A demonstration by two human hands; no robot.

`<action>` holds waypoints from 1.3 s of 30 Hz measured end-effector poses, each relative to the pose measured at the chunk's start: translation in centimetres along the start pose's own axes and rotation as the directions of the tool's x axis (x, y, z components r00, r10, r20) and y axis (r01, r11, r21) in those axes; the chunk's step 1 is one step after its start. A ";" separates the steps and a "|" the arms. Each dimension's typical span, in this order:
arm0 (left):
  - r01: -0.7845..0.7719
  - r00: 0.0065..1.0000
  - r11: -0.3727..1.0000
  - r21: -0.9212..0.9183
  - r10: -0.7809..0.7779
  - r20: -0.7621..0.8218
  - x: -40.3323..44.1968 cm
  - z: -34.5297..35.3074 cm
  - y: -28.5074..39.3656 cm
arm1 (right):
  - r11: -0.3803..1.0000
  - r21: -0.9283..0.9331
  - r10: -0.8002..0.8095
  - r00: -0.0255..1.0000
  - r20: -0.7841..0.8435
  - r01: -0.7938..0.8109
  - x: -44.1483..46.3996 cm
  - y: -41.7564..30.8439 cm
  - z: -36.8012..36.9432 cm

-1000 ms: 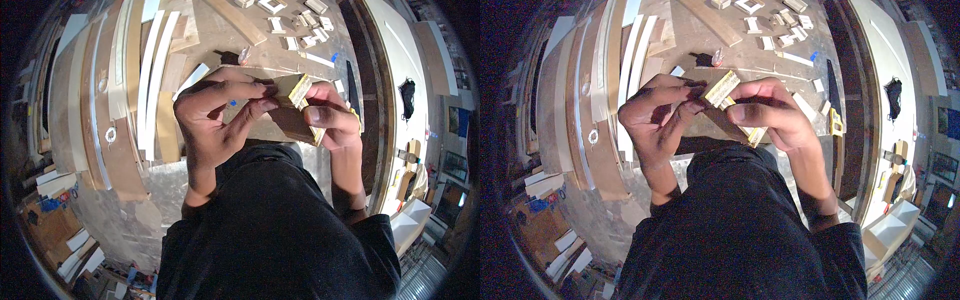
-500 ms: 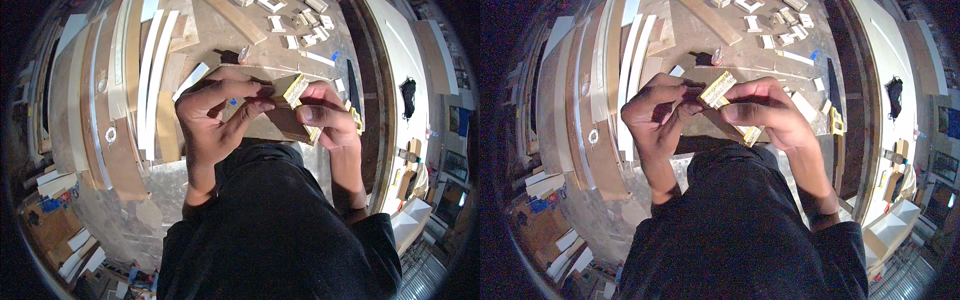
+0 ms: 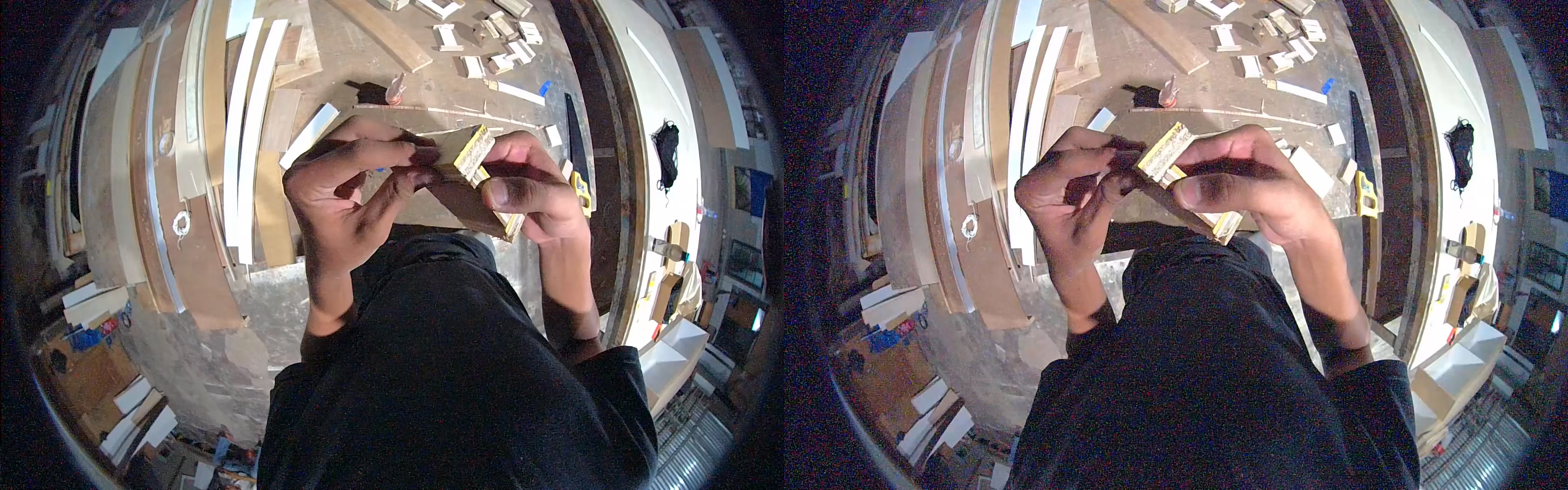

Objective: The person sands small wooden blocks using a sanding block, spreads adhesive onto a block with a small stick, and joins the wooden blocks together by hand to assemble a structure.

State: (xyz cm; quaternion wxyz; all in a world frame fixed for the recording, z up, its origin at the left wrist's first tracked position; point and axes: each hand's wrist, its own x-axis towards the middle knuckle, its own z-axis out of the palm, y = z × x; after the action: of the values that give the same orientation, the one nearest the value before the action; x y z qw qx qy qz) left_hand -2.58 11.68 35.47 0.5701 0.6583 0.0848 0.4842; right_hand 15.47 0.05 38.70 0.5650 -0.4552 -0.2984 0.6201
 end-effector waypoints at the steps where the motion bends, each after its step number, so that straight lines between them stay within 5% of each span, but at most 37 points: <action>1: 0.000 1.000 1.000 0.000 0.000 0.001 0.0 0.0 0.0 | 1.000 0.003 0.004 1.000 0.004 -0.004 0.0 0.0 0.1; 19: 0.061 0.997 0.987 0.145 -0.067 0.034 0.3 0.4 1.7 | 0.997 0.083 0.004 0.999 -0.035 -0.001 -0.7 0.8 -0.4; 24: 0.013 0.998 0.986 -0.167 -0.002 0.068 1.0 0.8 0.9 | 0.973 0.231 -0.030 0.997 0.064 0.014 -0.6 0.9 -0.8; 39: 0.073 0.992 0.984 -0.160 -0.055 0.114 1.4 0.1 1.0 | 0.947 0.321 -0.010 0.998 -0.067 0.031 -1.0 2.8 -2.8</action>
State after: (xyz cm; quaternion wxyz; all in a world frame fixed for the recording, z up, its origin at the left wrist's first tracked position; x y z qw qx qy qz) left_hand -2.22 12.18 37.05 0.6414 0.6318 0.0346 0.4339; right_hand 16.73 -1.85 35.31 0.6473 -0.3735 -0.1797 0.6397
